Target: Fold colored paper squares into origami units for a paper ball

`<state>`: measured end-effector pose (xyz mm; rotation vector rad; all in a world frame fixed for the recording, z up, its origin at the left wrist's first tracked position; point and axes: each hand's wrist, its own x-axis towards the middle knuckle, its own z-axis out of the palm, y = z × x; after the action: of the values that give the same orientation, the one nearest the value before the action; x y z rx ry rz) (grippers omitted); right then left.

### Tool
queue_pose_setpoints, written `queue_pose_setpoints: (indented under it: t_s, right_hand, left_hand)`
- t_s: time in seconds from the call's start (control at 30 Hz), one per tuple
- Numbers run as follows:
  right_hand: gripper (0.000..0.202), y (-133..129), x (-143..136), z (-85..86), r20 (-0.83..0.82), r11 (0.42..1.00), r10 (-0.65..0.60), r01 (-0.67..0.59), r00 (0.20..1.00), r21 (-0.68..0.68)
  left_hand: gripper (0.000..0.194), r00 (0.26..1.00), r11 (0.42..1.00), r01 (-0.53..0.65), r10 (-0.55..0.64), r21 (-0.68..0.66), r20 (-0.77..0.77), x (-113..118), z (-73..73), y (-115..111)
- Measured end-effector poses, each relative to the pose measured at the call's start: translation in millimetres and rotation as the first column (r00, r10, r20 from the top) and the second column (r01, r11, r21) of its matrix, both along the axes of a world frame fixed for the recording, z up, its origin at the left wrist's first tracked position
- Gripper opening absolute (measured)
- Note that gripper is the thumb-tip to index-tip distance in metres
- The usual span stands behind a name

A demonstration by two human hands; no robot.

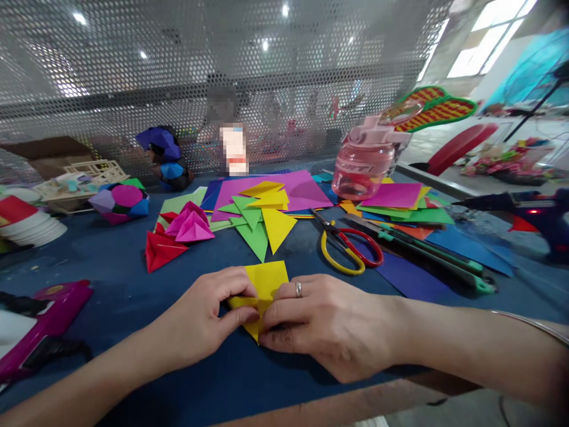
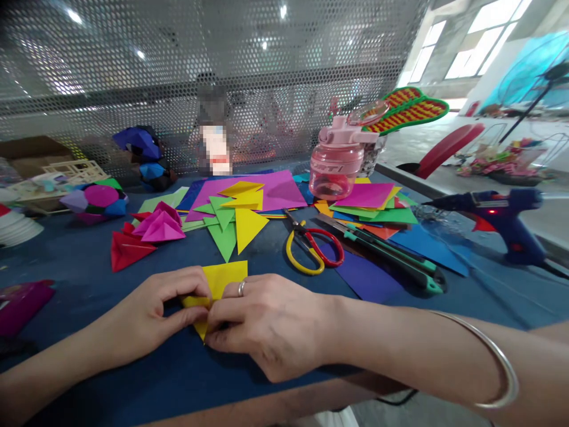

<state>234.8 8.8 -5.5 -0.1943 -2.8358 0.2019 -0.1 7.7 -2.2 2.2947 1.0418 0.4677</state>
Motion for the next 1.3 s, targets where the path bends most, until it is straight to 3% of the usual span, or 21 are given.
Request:
queue_pose_setpoints:
  t_s: [0.3,0.67,0.9,1.3]
  right_hand:
    - [0.03,0,-1,0.2,-0.038,1.0,0.0,0.001,0.999,0.027]
    - [0.029,-2,-1,0.9,-0.015,1.0,-0.017,0.017,1.0,0.019]
    - [0.031,-2,0,1.7,0.018,1.0,0.0,0.0,1.0,0.029]
    - [0.032,-3,0,1.0,-0.037,1.0,0.012,-0.012,0.999,-0.008]
  left_hand:
    - [0.015,0.992,0.995,0.009,0.004,0.096,-0.13,-2,1.5,-1]
    - [0.024,0.997,0.992,-0.015,0.004,-0.124,-0.082,-1,11.9,7]
    - [0.02,0.985,0.999,-0.007,0.015,0.046,-0.17,-1,7.8,0]
    - [0.022,0.987,0.999,-0.051,0.053,0.015,-0.15,0,8.1,-1]
